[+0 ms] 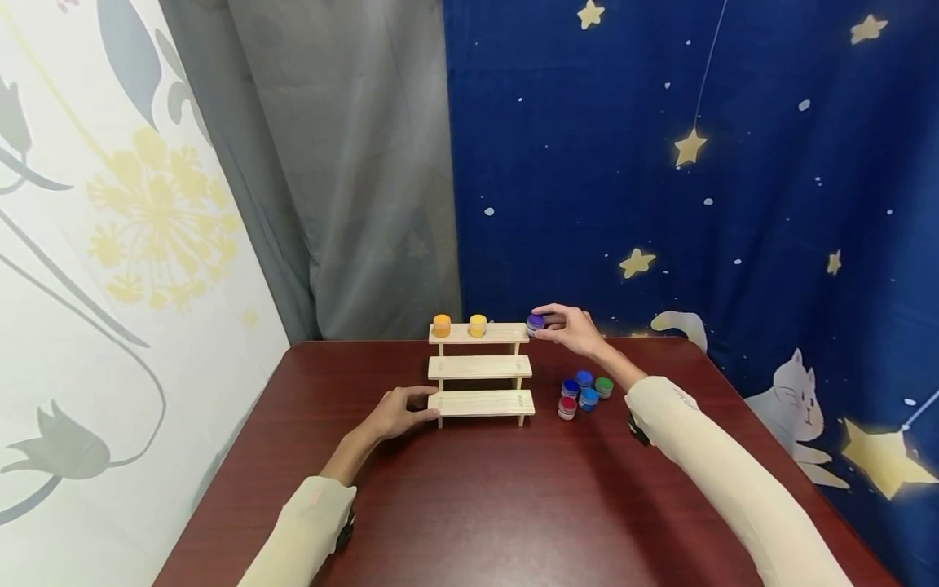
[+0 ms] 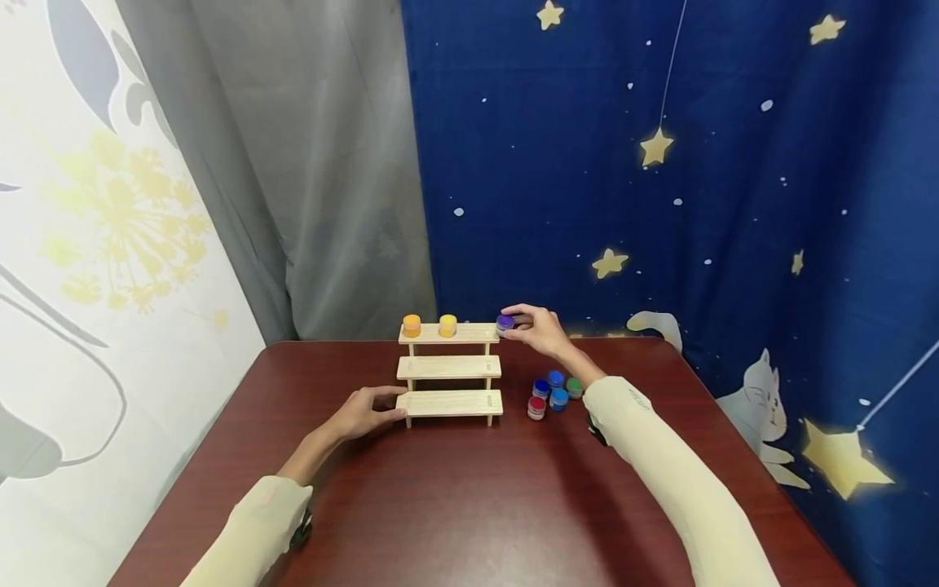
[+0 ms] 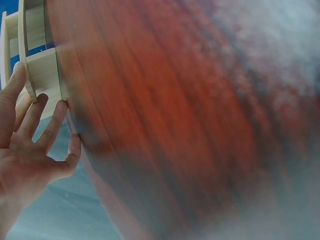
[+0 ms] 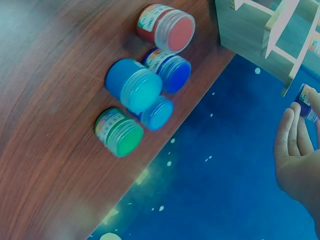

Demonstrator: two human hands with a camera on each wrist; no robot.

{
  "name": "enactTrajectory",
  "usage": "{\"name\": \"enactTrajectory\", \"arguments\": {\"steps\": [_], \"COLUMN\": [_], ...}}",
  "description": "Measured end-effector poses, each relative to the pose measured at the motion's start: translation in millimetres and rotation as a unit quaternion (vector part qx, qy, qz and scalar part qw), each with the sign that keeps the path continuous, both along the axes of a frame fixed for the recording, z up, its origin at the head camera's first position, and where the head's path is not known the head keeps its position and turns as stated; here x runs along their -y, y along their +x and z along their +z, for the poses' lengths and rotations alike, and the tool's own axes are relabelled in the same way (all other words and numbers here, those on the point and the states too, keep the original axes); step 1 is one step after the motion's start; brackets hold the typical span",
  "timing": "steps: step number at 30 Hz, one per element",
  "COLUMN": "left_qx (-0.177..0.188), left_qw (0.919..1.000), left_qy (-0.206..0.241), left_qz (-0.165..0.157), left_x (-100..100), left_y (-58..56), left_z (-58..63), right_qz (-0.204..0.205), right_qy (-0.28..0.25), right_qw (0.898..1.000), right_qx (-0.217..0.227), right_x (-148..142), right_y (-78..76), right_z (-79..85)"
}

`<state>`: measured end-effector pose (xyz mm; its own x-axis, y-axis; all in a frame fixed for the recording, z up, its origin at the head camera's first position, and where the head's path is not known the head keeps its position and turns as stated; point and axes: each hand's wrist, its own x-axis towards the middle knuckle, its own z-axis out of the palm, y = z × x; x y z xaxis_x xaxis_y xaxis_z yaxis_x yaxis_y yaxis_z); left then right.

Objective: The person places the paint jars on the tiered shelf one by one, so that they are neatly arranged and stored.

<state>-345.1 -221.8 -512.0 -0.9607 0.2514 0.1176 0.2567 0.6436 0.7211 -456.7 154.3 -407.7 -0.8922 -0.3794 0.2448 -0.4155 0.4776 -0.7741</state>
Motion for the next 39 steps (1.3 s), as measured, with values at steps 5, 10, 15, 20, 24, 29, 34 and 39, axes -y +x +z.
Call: {"name": "enactTrajectory", "arguments": {"steps": [5,10,15,20,24,29,34,39], "left_qx": [0.0,0.005,-0.001,-0.006,-0.001,-0.001,-0.002,-0.002], "left_qw": [1.0,1.0,1.0,1.0,1.0,1.0,1.0,1.0], "left_qy": [-0.004,-0.003,0.0,0.0,0.0,-0.002,0.005,0.009], "left_qz": [-0.002,0.002,-0.003,-0.007,-0.005,-0.003,-0.004,-0.001], "left_x": [1,0,0,0,1,0,-1,0], "left_y": [-0.1,-0.1,0.3,-0.6,-1.2,-0.8,-0.4,-0.1], "left_z": [0.8,0.1,-0.4,-0.2,-0.4,0.0,0.7,0.1], "right_qz": [0.008,0.015,0.023,0.024,0.022,0.017,0.017,0.009], "right_qy": [0.001,0.001,0.008,0.014,0.025,0.028,0.026,0.024], "right_qw": [1.0,1.0,1.0,1.0,0.999,0.999,0.999,0.999], "right_qx": [-0.01,-0.005,-0.003,-0.001,0.007,0.018,0.015,0.021], "right_x": [12,24,32,39,43,41,40,38], "right_y": [-2.8,-5.9,-7.8,-8.7,-10.4,-11.4,-11.9,-10.1], "right_z": [-1.1,-3.4,-4.7,-4.1,-4.7,-5.2,-5.4,-5.7]}}
